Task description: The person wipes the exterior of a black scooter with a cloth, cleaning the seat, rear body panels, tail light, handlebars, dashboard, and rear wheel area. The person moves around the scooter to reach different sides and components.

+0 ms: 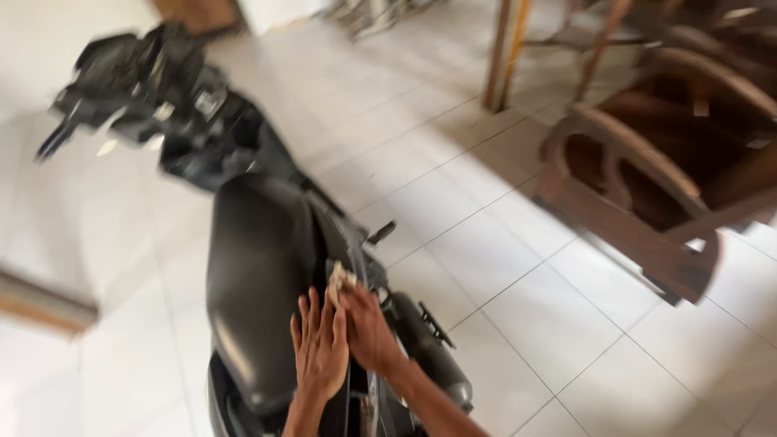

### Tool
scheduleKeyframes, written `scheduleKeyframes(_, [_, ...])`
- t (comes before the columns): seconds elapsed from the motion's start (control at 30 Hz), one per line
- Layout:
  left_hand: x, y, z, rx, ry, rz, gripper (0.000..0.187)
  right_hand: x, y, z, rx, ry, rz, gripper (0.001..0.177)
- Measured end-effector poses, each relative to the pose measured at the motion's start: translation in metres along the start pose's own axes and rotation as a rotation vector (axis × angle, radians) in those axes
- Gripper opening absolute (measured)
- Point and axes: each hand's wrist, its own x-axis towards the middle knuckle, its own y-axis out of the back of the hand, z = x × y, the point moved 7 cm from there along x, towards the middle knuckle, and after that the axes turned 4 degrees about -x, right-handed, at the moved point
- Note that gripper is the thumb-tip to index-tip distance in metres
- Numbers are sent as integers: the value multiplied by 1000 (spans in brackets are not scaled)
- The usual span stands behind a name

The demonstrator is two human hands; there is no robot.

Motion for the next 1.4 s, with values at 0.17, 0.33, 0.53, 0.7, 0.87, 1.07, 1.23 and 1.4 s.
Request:
scheduleKeyframes(0.17, [8,-2,6,135,59,30,75,25,-16,37,43,-81,-135,36])
scheduleKeyframes(0.33, [11,-5,6,177,182,98,70,36,-31,62,102,-130,-259,38])
scheduleKeyframes(0.53, [14,11,36,322,479,189,64,62,-28,69,59,50,-353,40])
scheduleKeyframes(0.7, [13,19,68,519,803,318,61,79,-26,79,170,203,-495,37])
scheduleKeyframes(0.87, [5,24,80,655,950,712,52,88,-30,88,242,435,-594,34])
scheduleKeyframes(1.07, [4,15,75,690,895,890,44,105,-36,107,297,632,-577,32])
scheduleKeyframes(1.23, [2,14,71,674,878,925,43,123,-56,132,183,759,-594,36])
scheduleKeyframes(1.4, [1,11,74,643,912,951,42,135,-65,149,195,879,-544,33])
